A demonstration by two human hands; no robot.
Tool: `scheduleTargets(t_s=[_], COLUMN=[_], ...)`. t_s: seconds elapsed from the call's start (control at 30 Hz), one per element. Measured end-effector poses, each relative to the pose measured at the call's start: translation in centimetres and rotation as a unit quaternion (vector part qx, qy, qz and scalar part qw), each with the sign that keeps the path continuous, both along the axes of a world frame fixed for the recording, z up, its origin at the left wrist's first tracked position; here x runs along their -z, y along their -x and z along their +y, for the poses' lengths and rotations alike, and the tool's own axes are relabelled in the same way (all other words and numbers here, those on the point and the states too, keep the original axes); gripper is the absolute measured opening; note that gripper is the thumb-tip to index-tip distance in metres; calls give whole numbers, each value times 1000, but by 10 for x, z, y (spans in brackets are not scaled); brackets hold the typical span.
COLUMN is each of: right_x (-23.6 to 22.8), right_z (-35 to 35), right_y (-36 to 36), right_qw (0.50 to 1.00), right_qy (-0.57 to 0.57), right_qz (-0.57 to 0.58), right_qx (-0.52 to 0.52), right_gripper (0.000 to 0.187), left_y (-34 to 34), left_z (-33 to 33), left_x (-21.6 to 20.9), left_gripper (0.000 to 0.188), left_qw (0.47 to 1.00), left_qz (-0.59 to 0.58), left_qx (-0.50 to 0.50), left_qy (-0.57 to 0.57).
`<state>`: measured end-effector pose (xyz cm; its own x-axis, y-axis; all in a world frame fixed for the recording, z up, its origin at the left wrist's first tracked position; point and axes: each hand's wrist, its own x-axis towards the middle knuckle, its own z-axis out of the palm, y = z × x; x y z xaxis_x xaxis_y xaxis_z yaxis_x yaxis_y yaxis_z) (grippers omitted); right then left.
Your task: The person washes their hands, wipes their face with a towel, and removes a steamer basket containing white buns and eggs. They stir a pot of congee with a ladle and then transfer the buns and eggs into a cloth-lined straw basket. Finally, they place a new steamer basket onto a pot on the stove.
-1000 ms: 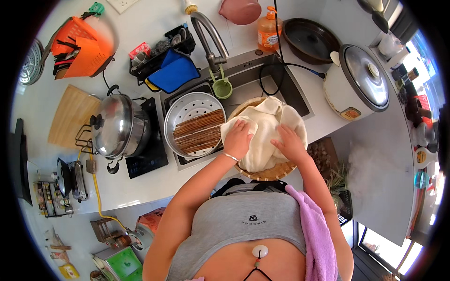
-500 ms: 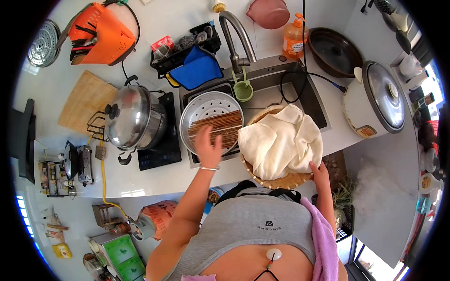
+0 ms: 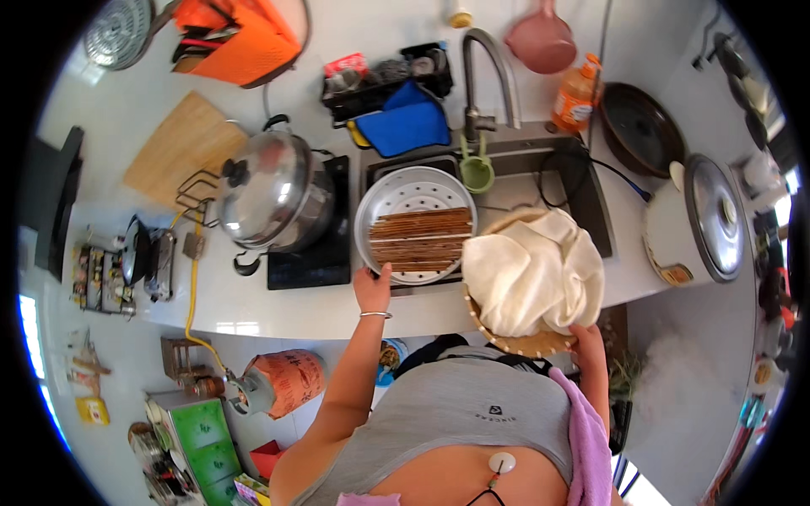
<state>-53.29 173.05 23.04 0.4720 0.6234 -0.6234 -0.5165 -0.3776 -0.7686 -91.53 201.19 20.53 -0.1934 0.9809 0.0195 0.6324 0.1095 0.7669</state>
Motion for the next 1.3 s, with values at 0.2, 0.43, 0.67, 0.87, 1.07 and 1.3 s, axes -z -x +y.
scheduleTargets(t_s=[0.2, 0.43, 0.67, 0.87, 1.07, 1.3], right_x=[4, -8, -65, -129, -168, -207], right_z=[-6, -3, 14, 45, 121, 268], right_y=[-2, -5, 0, 18, 50, 135], right_qw=[999, 1000, 999, 999, 992, 960], right_qy=[22, -8, -17, -42, -105, -136], right_qz=[32, -9, -39, -21, -23, -14], right_qx=[4, 13, 10, -9, -67, -245], right_gripper=[34, 35, 35, 41, 39, 34], left_y=[18, 86, 126, 134, 237, 323], left_z=[42, 142, 227, 250, 259, 195], left_x=[-109, -229, -265, -274, -317, -386], left_gripper=[45, 48, 46, 40, 38, 28], left_qw=[963, 887, 949, 932, 968, 975], left_qz=[90, 257, 296, 348, 170, 20], left_qx=[72, -36, -43, -54, -59, -119], left_qy=[-245, -382, -98, -90, -173, -187])
